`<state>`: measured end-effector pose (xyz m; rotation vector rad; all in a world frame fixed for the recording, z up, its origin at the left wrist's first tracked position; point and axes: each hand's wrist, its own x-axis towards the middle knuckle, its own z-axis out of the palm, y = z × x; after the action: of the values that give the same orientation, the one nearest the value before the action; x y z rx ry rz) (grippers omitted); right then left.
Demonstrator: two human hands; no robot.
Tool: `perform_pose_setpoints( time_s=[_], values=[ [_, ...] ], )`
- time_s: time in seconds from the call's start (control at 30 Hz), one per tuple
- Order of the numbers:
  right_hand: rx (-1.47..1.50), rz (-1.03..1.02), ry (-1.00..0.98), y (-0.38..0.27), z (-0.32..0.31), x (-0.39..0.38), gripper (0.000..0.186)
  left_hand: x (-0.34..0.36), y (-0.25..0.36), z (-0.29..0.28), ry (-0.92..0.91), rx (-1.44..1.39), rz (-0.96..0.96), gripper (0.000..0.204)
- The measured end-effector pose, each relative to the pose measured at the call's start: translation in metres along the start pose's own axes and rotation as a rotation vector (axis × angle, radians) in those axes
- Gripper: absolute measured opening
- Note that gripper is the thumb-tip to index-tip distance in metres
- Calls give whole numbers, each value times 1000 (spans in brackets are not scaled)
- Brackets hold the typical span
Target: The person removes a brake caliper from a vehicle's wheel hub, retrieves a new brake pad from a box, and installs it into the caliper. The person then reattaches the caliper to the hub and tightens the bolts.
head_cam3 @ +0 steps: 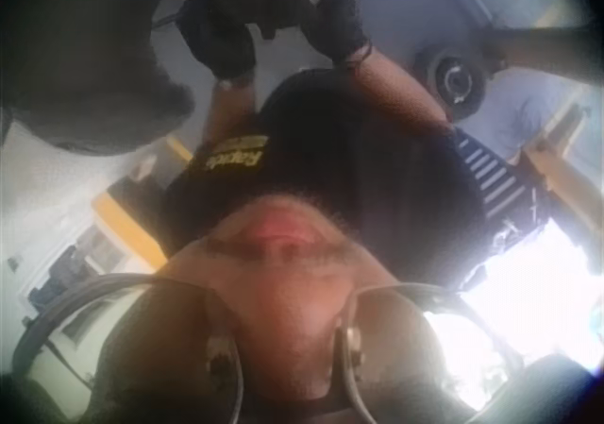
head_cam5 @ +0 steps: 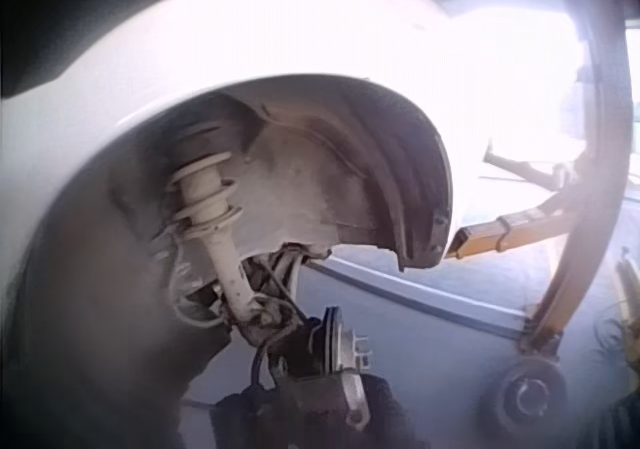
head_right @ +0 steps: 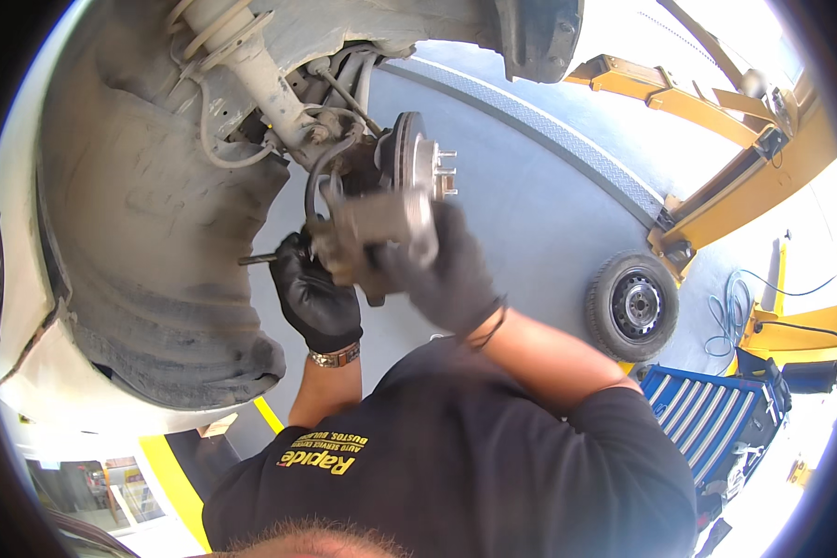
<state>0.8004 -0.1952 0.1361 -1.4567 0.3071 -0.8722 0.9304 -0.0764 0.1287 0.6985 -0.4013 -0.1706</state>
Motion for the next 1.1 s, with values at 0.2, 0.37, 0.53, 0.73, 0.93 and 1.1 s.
perform_pose_setpoints(
  time_s=[0.2,0.37,0.53,0.73,0.93,1.1],
  values=[
    [-258,-304,-601,-39,-80,155,61,22,2,58,-108,-71,18,27],
    [-242,-232,-595,13,-72,243,45,36,-26,79,-143,93,170,29],
    [-734,-712,-830,13,-67,295,42,35,-24,72,-202,423,231,25],
    [-629,-712,-1014,-6,-35,321,37,-7,-25,67,-188,882,297,21],
    [-664,-623,-1011,-26,-20,311,22,-12,-30,70,-83,556,255,20],
    [-1092,-1003,-933,-38,-27,284,22,8,-31,67,27,303,326,19]
  ],
)
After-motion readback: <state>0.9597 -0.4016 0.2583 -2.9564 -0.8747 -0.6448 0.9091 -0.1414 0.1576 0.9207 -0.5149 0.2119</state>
